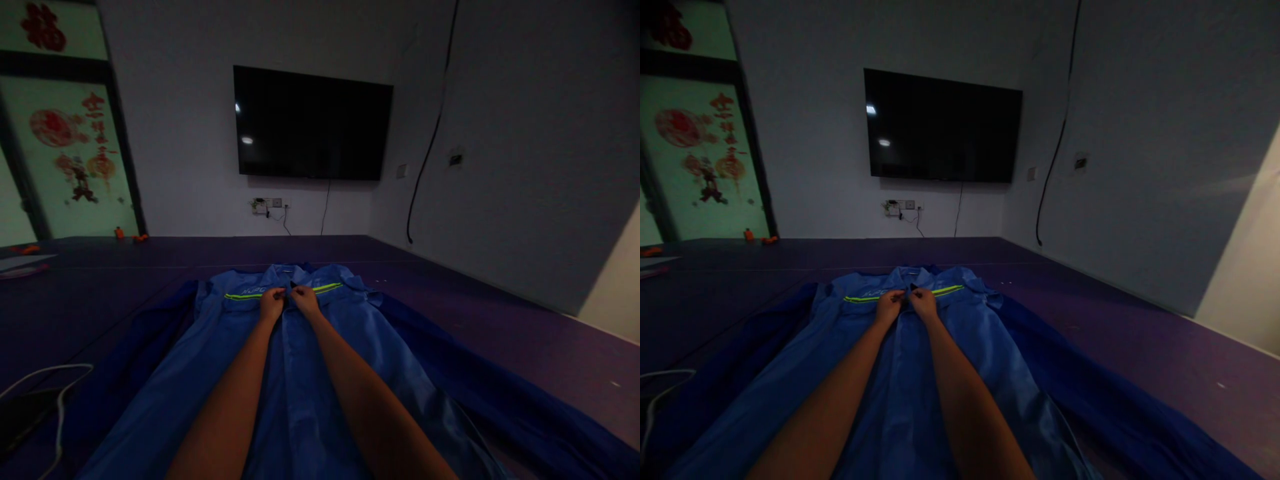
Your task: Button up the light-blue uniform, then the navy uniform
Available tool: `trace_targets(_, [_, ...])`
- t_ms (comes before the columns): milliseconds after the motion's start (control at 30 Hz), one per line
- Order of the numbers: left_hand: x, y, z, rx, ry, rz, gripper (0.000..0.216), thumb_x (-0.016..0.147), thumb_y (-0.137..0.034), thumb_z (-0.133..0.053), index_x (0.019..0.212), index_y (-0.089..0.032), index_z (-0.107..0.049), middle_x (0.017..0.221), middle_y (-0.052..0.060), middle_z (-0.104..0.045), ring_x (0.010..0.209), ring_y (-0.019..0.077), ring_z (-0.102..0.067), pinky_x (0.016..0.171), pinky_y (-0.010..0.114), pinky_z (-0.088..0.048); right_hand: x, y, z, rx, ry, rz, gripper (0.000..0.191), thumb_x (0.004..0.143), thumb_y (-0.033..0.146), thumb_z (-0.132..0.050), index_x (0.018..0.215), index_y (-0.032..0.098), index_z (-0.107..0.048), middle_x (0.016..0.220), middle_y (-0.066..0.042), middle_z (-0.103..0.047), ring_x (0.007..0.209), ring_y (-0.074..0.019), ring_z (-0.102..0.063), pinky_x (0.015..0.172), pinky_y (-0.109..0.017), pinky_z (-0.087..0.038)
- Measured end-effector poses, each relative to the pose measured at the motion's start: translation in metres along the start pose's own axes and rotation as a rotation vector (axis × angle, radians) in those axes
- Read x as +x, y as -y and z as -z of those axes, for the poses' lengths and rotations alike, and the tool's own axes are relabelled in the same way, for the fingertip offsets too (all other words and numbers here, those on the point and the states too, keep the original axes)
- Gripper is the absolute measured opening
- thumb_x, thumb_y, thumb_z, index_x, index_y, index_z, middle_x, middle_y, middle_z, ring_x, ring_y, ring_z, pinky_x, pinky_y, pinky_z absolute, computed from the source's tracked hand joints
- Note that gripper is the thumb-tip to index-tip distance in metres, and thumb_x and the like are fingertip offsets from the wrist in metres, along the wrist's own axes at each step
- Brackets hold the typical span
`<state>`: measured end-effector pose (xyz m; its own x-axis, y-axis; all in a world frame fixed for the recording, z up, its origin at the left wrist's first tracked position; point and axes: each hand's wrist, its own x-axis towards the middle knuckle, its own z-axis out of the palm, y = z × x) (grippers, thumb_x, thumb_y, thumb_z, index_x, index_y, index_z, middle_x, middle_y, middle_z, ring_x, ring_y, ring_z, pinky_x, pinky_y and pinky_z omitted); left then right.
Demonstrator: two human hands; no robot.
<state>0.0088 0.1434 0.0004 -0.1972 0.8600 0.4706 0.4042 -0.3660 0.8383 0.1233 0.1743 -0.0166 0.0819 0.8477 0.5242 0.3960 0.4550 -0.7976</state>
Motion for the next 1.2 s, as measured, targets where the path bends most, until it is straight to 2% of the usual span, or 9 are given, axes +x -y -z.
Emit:
trace_targets(400, [0.0011,0.0032,-0.0018,-0.020,-0.003,0.043,0.027,0.067,-0.004,-0.051,0.086,-0.013,-0.067,0.088,0.007,-0.069,0.082,0.0162,-0.064,0.079,0.030,-0.050,0.0008,-0.0008,0.0003,-0.043,0.016,0.005,0.018,0.065,0.025,-0.055,0.076,0.018,-0.068,0.070,-0.001,-0.067,0.066,-0.0153,-0.060,0.060,-0.023,-0.045])
trace_targets(567, [0.0000,0.0004,-0.0007,-0.012,0.010,0.040,0.028,0.065,-0.002,-0.050,0.085,-0.012,-0.067,0.083,0.006,-0.069,0.076,0.0150,-0.064,0.077,0.029,-0.050,-0.0004,-0.0007,-0.0010,-0.044,0.007,0.003,0.020,0.066,0.027,-0.055,0.077,0.017,-0.068,0.069,-0.001,-0.067,0.065,-0.0158,-0.060,0.059,-0.024,-0.045])
trace_targets(833, [-0.0025,0.0002,-0.0024,-0.056,-0.011,0.057,0.026,0.065,-0.003,-0.054,0.085,-0.013,-0.066,0.087,0.006,-0.068,0.080,0.0153,-0.063,0.077,0.028,-0.049,-0.0023,0.0022,0.0024,-0.113,0.028,0.023,0.025,0.064,0.037,-0.062,0.077,0.017,-0.067,0.064,-0.001,-0.065,0.061,-0.0152,-0.059,0.052,-0.021,-0.042])
trace_targets(1200, [-0.0033,-0.0005,-0.0013,-0.073,0.004,0.037,0.032,0.065,0.001,-0.050,0.088,-0.014,-0.066,0.084,0.005,-0.068,0.077,0.0140,-0.063,0.074,0.026,-0.051,0.0006,-0.0002,0.0035,-0.245,0.041,0.069,0.016,0.065,0.027,-0.063,0.079,0.018,-0.065,0.075,-0.002,-0.066,0.070,-0.0157,-0.059,0.061,-0.023,-0.043])
